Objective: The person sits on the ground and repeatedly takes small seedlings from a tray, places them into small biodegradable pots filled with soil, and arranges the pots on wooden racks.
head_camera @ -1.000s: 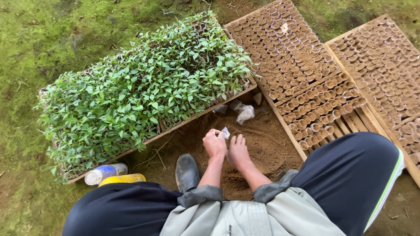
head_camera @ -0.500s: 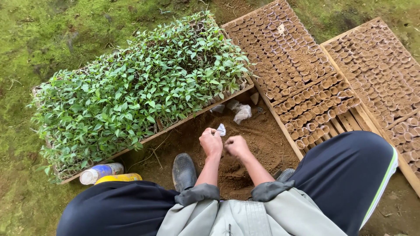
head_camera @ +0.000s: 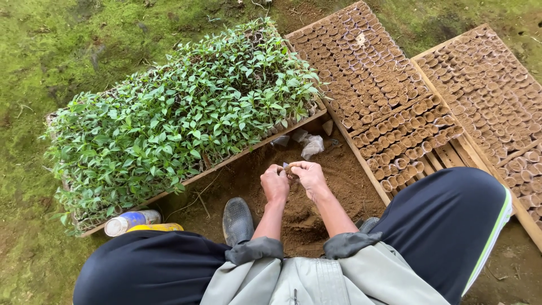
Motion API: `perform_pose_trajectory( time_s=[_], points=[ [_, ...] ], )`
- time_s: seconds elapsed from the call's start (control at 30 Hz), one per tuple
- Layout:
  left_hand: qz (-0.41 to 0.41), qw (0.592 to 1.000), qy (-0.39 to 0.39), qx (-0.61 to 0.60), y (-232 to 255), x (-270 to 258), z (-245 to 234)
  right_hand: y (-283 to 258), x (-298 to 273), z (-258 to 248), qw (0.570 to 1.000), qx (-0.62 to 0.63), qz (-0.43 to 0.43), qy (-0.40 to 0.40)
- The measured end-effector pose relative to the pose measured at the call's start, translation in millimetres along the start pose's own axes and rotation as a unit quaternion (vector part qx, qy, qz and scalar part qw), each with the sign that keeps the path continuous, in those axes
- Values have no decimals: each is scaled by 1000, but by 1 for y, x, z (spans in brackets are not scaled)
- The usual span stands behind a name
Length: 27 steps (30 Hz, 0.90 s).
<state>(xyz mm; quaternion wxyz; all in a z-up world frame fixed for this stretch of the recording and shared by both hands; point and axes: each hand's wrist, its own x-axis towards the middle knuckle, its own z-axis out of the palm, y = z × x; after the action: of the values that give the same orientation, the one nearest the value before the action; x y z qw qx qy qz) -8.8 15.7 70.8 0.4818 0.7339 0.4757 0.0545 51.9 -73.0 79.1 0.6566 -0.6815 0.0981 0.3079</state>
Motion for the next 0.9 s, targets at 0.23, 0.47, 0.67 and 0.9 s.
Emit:
perform_pose_trajectory(
  time_s=[0.23,0.47,0.67,0.9],
  points=[
    [8,1000,-7,-2,-1,-4,2,5,-1,1,1000,-23,9,4],
    [14,1000,-9,-5,-14,7,12,-11,-15,6,1000,6,18,-5],
    [3,1000,-8,-10,-14,7,12,2,5,-2,982,-185,-41,14],
    [3,999,-23,-28,-9,2,8,37,31,-18,972,-206,19,108]
  ],
)
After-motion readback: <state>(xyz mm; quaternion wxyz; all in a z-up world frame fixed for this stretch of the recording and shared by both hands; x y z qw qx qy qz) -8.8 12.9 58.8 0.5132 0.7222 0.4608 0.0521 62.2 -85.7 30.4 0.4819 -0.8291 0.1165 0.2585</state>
